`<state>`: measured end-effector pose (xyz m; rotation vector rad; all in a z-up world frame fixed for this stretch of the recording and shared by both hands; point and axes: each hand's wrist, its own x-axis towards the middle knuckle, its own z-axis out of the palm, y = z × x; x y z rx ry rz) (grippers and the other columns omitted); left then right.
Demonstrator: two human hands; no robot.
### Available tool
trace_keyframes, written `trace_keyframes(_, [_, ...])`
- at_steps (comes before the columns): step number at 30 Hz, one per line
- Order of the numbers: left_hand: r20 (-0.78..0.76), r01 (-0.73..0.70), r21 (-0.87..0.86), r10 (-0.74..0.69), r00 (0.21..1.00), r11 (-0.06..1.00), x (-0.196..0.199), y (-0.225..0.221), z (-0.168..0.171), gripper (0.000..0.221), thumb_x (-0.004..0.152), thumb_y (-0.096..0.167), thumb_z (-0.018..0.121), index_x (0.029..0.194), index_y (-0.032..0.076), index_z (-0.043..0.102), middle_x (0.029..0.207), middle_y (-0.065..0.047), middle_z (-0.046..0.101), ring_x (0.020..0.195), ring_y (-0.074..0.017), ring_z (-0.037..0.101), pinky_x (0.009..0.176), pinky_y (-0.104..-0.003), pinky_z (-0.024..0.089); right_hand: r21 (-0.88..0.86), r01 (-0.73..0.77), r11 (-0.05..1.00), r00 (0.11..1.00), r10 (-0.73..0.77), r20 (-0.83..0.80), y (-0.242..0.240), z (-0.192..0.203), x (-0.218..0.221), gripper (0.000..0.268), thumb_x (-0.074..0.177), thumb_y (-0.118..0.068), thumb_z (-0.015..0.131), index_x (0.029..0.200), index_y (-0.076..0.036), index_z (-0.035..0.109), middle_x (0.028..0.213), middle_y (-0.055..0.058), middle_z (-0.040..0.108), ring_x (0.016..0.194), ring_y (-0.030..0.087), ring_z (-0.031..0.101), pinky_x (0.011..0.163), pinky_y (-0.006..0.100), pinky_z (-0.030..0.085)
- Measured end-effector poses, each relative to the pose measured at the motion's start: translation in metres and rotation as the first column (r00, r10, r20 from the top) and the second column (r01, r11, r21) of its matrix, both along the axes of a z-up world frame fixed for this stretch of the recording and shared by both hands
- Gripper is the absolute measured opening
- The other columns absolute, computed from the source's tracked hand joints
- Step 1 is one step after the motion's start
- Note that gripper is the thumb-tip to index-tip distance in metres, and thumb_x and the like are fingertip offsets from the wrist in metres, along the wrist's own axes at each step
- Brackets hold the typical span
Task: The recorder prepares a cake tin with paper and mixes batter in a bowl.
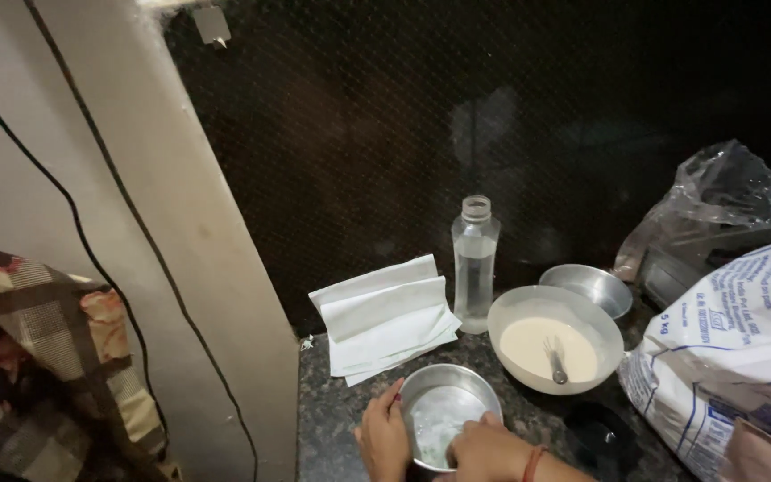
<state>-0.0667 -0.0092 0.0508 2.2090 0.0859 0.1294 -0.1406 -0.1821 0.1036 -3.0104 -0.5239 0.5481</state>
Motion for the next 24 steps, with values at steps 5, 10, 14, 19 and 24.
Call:
trace_keyframes(5, [0.040,-0.032,-0.039,0.033,0.999,0.999,0.003,0.001,-0.004,0.035,0.096,0.033,0.056,0.126,0.043,0.072,0.117,0.002,0.070,0.121,-0.0204,0.061,0.111,-0.046,0.035,0.429,0.073,0.901,0.993,-0.026,-0.113,-0.017,0.010,0.007,0.030,0.076,-0.028,0.077,0.101,-0.012,0.079,0.096,0.008,0.077,0.094,0.023,0.073,0.094,0.040,0.051])
trace_keyframes(10, [0.011,-0.034,-0.052,0.035,0.999,0.998,-0.002,-0.001,0.004,0.037,0.096,0.030,0.054,0.127,0.042,0.070,0.116,0.002,0.070,0.120,-0.0195,0.062,0.112,-0.045,0.034,0.602,0.272,0.751,0.944,-0.085,-0.320,-0.047,-0.009,0.032,0.029,0.072,-0.020,0.089,0.095,-0.005,0.079,0.088,0.002,0.079,0.079,0.013,0.073,0.073,0.026,0.057])
trace_keyframes(14, [0.007,-0.036,-0.045,0.036,0.999,0.998,-0.002,0.000,0.002,0.038,0.096,0.031,0.054,0.128,0.042,0.070,0.115,0.001,0.070,0.120,-0.0198,0.062,0.111,-0.044,0.036,0.741,0.336,0.582,0.939,-0.149,-0.308,-0.054,-0.010,0.049,0.027,0.074,-0.020,0.086,0.091,-0.003,0.075,0.079,0.001,0.076,0.072,0.009,0.068,0.066,0.026,0.054])
trace_keyframes(19, [-0.018,-0.042,-0.074,0.041,0.999,0.996,-0.006,0.000,0.016,0.035,0.097,0.033,0.055,0.127,0.039,0.071,0.116,-0.001,0.070,0.119,-0.0210,0.062,0.113,-0.043,0.032,0.710,0.703,0.041,0.698,-0.230,-0.678,-0.052,-0.028,0.070,0.025,0.080,-0.021,0.082,0.096,-0.005,0.071,0.071,-0.002,0.064,0.067,0.010,0.059,0.059,0.027,0.045])
trace_keyframes(24, [-0.018,-0.051,-0.053,0.050,0.999,0.997,0.000,0.000,0.002,0.035,0.097,0.034,0.053,0.126,0.042,0.072,0.115,-0.001,0.070,0.119,-0.0217,0.063,0.110,-0.043,0.038,0.607,0.244,0.756,0.770,-0.532,0.352,-0.023,-0.034,0.064,0.035,0.075,-0.016,0.079,0.108,-0.009,0.070,0.080,0.014,0.073,0.077,0.034,0.070,0.070,0.042,0.053])
